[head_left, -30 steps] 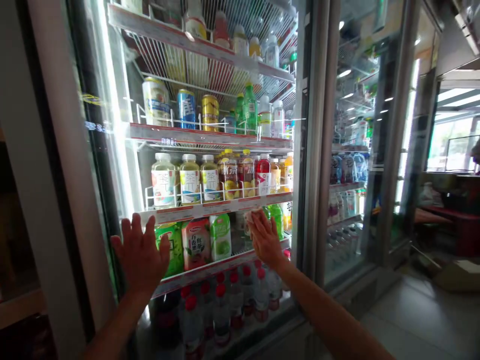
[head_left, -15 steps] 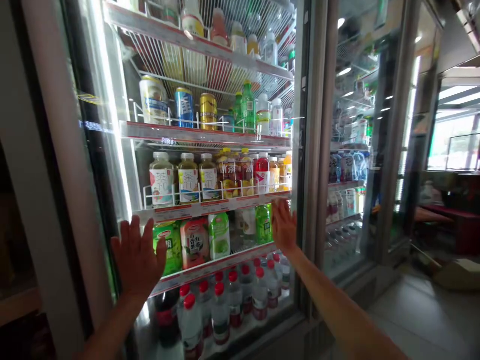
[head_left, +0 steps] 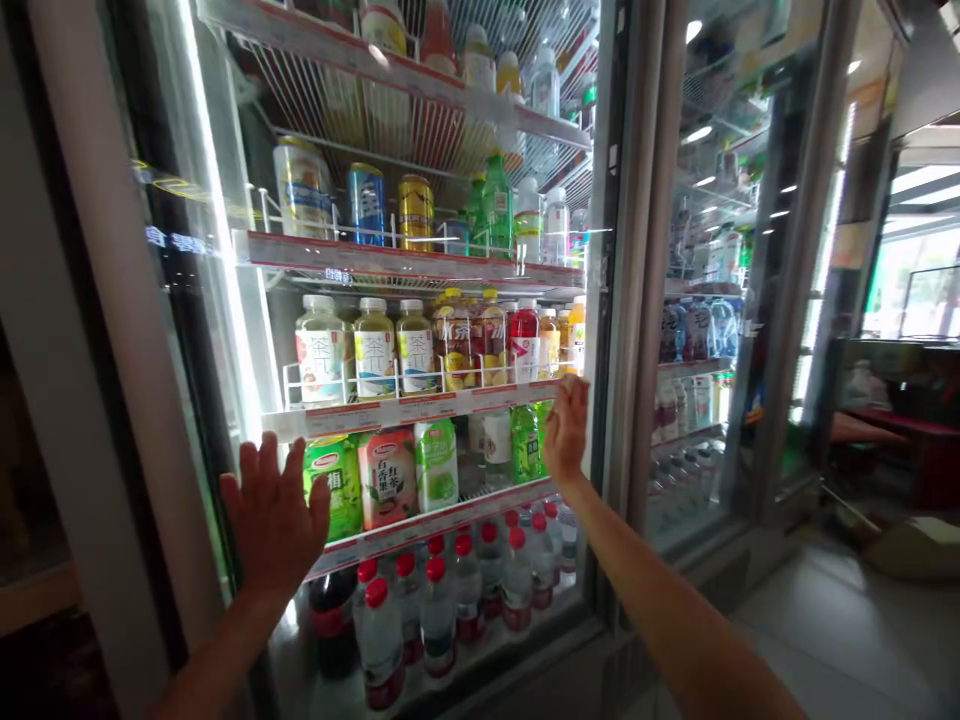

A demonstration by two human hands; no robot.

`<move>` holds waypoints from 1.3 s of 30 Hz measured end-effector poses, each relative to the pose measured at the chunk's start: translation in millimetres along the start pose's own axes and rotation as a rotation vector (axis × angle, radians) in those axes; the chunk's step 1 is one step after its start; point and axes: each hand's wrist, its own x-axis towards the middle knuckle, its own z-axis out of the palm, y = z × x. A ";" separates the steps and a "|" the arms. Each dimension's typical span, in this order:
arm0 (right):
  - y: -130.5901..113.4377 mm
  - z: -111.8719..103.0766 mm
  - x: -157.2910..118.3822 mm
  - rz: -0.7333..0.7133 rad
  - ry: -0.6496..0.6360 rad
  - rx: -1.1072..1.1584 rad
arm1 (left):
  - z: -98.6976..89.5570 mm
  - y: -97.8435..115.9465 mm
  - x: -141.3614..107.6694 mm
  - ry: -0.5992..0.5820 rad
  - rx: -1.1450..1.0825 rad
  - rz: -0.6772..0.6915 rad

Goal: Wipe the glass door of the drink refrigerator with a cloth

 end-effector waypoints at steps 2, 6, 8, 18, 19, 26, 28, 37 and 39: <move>-42.2 7.0 -7.0 -0.173 -0.149 0.066 | -1.1 -1.2 -1.4 -0.021 0.001 -0.001; -85.8 3.1 -22.1 -0.619 -0.430 0.108 | -2.1 -4.4 -4.6 -0.029 0.001 0.034; -79.8 2.0 -13.1 -0.524 -0.356 0.049 | -2.4 -5.0 -5.8 -0.020 0.008 0.060; -107.1 8.4 -19.8 -0.729 -0.430 0.060 | -4.7 -6.7 -8.3 -0.054 0.003 0.051; -110.6 9.3 -13.8 -0.691 -0.423 0.059 | -4.5 -7.1 -8.9 -0.064 -0.002 0.040; -123.9 14.8 1.0 -0.517 -0.399 0.092 | -13.0 -9.8 -8.0 -0.147 -0.038 -0.032; -127.3 10.9 -14.1 -0.741 -0.491 0.125 | -19.6 -13.7 8.7 -0.102 -0.030 0.017; -150.8 22.3 -3.6 -0.530 -0.364 0.035 | -37.7 -27.8 136.8 -0.027 0.041 -0.052; -149.5 21.6 -11.2 -0.755 -0.401 0.077 | -37.7 -28.0 139.0 -0.057 -0.011 -0.064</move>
